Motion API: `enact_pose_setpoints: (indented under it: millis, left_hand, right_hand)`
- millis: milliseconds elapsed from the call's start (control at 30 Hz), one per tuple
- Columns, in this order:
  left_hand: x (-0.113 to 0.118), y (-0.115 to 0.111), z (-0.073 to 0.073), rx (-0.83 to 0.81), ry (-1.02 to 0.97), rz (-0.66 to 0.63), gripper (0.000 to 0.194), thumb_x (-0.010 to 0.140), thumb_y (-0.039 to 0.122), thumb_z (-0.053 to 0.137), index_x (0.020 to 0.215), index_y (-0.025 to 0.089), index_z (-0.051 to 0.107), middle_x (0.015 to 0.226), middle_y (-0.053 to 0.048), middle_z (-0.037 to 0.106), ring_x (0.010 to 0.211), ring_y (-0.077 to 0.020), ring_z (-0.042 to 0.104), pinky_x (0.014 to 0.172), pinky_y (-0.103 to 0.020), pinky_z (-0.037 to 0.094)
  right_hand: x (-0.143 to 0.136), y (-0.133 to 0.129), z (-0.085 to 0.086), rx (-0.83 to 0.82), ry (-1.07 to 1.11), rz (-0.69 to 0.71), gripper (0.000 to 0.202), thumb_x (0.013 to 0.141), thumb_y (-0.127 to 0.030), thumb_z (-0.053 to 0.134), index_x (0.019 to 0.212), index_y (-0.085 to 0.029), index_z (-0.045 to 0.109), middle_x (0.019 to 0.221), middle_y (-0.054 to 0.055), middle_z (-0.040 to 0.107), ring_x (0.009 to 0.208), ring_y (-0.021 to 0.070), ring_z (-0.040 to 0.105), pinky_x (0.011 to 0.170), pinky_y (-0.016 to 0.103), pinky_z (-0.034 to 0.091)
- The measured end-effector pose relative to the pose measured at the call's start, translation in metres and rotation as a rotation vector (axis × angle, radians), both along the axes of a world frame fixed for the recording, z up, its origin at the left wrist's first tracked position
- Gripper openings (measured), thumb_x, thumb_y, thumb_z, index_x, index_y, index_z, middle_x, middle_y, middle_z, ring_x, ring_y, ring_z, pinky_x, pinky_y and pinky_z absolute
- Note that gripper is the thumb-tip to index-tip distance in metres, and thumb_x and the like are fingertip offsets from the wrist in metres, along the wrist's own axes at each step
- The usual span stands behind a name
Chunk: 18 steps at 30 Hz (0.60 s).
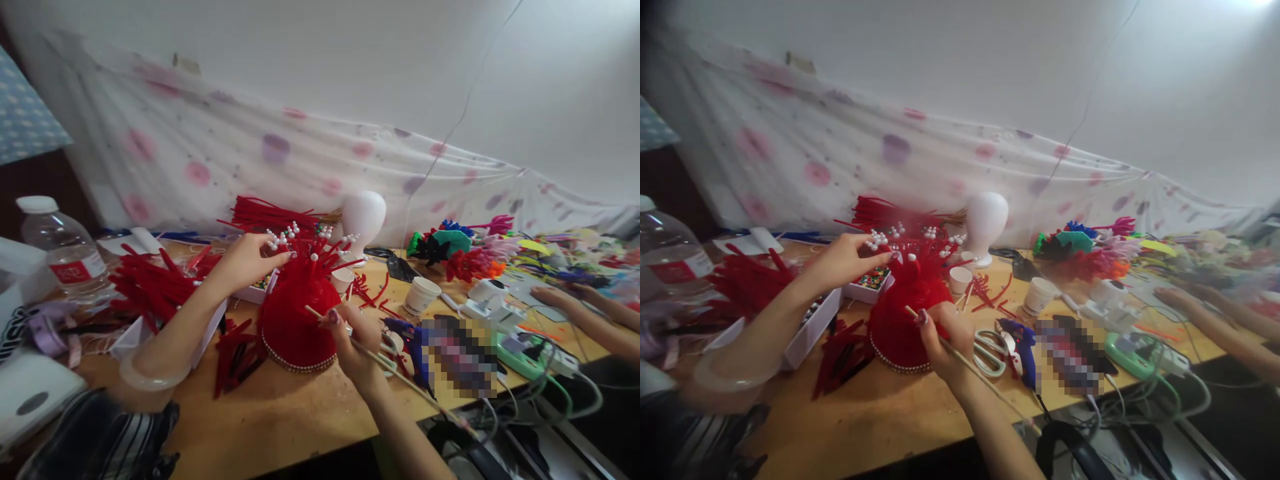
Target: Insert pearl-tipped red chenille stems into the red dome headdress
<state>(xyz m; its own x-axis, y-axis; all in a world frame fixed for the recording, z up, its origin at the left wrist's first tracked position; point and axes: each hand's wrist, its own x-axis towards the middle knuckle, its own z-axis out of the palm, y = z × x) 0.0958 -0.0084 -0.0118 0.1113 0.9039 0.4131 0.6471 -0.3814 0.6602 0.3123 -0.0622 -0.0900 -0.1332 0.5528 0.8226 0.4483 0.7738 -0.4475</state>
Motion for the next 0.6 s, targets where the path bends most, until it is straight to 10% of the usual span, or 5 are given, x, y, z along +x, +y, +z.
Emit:
enact_pose_setpoints:
  millis: [600]
  left_hand:
    - [0.004,0.016,0.0,0.159,0.068,0.017,0.016,0.077,0.031,0.063,0.068,0.018,0.06,0.059,0.004,0.06,0.052,-0.0111,0.05,0.055,-0.025,0.035]
  right_hand:
    - [-0.008,0.049,0.012,-0.026,-0.124,0.064,0.04,0.097,-0.023,0.043,0.068,-0.019,0.07,0.061,0.002,0.065,0.054,0.0111,0.06,0.054,0.025,0.045]
